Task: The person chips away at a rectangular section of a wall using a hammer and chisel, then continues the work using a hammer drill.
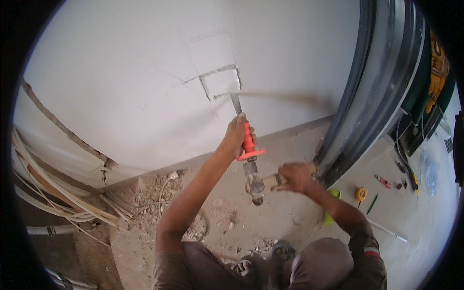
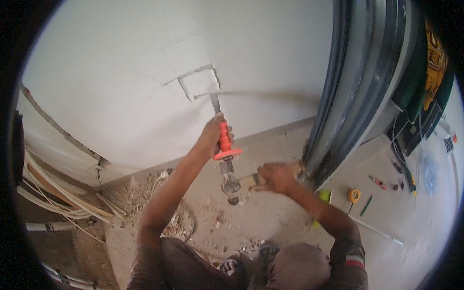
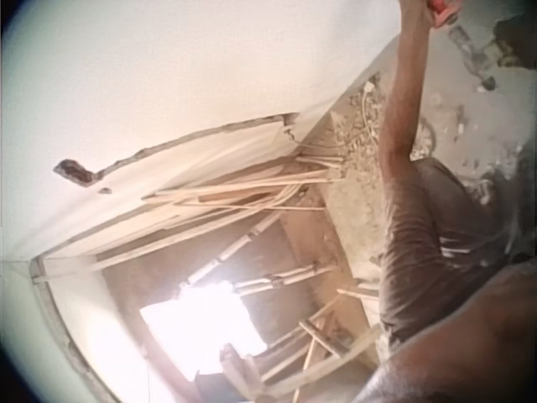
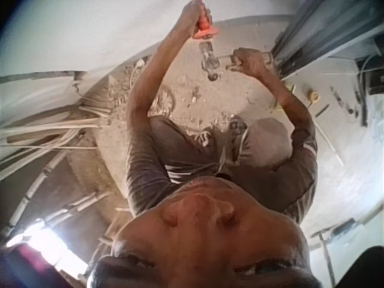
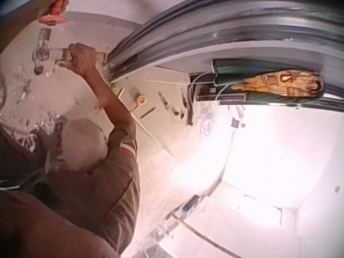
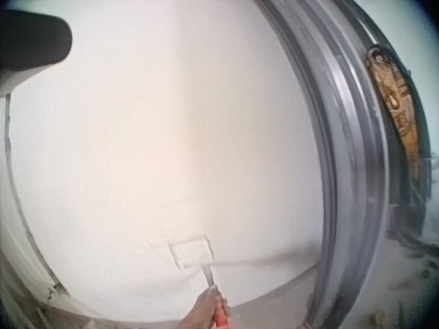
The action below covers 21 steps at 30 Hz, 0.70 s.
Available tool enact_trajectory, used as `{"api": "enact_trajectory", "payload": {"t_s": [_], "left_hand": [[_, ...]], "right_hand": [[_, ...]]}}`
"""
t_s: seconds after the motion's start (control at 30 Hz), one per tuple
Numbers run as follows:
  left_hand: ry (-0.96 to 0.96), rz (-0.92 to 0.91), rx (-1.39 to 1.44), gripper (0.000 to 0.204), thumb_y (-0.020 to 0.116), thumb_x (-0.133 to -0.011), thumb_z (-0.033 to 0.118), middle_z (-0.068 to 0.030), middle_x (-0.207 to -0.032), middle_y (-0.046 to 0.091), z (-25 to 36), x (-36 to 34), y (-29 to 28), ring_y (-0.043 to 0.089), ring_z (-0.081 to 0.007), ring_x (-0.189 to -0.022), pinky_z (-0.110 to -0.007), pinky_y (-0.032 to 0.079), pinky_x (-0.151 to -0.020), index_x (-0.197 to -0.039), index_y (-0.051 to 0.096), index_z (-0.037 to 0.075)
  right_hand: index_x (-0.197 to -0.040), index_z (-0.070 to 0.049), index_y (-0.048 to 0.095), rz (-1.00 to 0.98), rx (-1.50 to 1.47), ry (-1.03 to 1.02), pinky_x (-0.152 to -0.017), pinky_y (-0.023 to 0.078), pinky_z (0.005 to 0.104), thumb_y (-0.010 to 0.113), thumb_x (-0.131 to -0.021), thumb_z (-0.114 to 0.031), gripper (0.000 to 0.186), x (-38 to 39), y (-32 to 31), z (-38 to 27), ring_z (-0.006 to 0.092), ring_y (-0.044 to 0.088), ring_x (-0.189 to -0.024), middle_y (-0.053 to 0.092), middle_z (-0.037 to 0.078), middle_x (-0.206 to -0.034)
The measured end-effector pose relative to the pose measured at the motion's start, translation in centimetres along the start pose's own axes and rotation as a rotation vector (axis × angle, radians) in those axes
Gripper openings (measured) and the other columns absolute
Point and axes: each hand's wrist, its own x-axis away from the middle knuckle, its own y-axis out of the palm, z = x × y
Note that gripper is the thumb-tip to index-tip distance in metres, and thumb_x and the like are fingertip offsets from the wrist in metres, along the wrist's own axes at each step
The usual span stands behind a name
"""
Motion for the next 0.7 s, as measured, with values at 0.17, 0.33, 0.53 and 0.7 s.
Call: {"api": "enact_trajectory", "payload": {"t_s": [0.17, 0.33, 0.53, 0.7], "left_hand": [[-0.034, -0.029, -0.011, 0.029, 0.043, -0.100, 0.037, -0.0058, -0.075, 0.049, 0.1, 0.5, -0.4, 0.049, -0.0171, -0.060, -0.034, 0.048, -0.054, -0.091, 0.040, 0.009], [-0.025, -0.004, 0.008, 0.030, 0.043, -0.100, 0.037, -0.0059, -0.075, 0.049, -0.5, 0.3, -0.4, 0.049, -0.0171, -0.060, -0.034, 0.048, -0.055, -0.090, 0.041, 0.009], [-0.002, -0.036, -0.005, 0.028, 0.042, -0.100, 0.036, -0.0058, -0.075, 0.049, -1.1, -0.8, -0.8, 0.051, -0.0168, -0.060, -0.034, 0.049, -0.053, -0.092, 0.040, 0.009], [0.070, -0.054, -0.027, 0.028, 0.041, -0.100, 0.037, -0.0054, -0.075, 0.049, -1.7, -0.7, -1.4, 0.051, -0.0161, -0.059, -0.033, 0.048, -0.052, -0.092, 0.041, 0.010]], "right_hand": [[-0.083, -0.012, 0.057, 0.146, 0.002, -0.570, -0.065, 0.047, 0.0409, 0.075, -0.061, -0.057, 0.053, 1.3, -1.2, -0.8, 0.0275, 0.059, -0.071, 0.055, 0.007, -0.074], [-0.084, -0.011, 0.058, -0.014, -0.010, 0.012, -0.065, 0.047, 0.0408, 0.074, -0.062, -0.057, 0.054, 1.0, -0.3, -0.5, 0.0279, 0.060, -0.075, 0.057, 0.007, -0.078], [-0.081, -0.011, 0.056, 0.042, -0.158, -0.029, -0.063, 0.046, 0.0428, 0.074, -0.063, -0.059, 0.054, -1.0, -1.2, 0.8, 0.0302, 0.061, -0.075, 0.057, 0.008, -0.076], [-0.083, -0.011, 0.057, -0.010, -0.206, 0.051, -0.063, 0.046, 0.0444, 0.075, -0.064, -0.057, 0.054, 1.6, 0.9, -1.8, 0.0297, 0.062, -0.073, 0.059, 0.007, -0.075]]}}
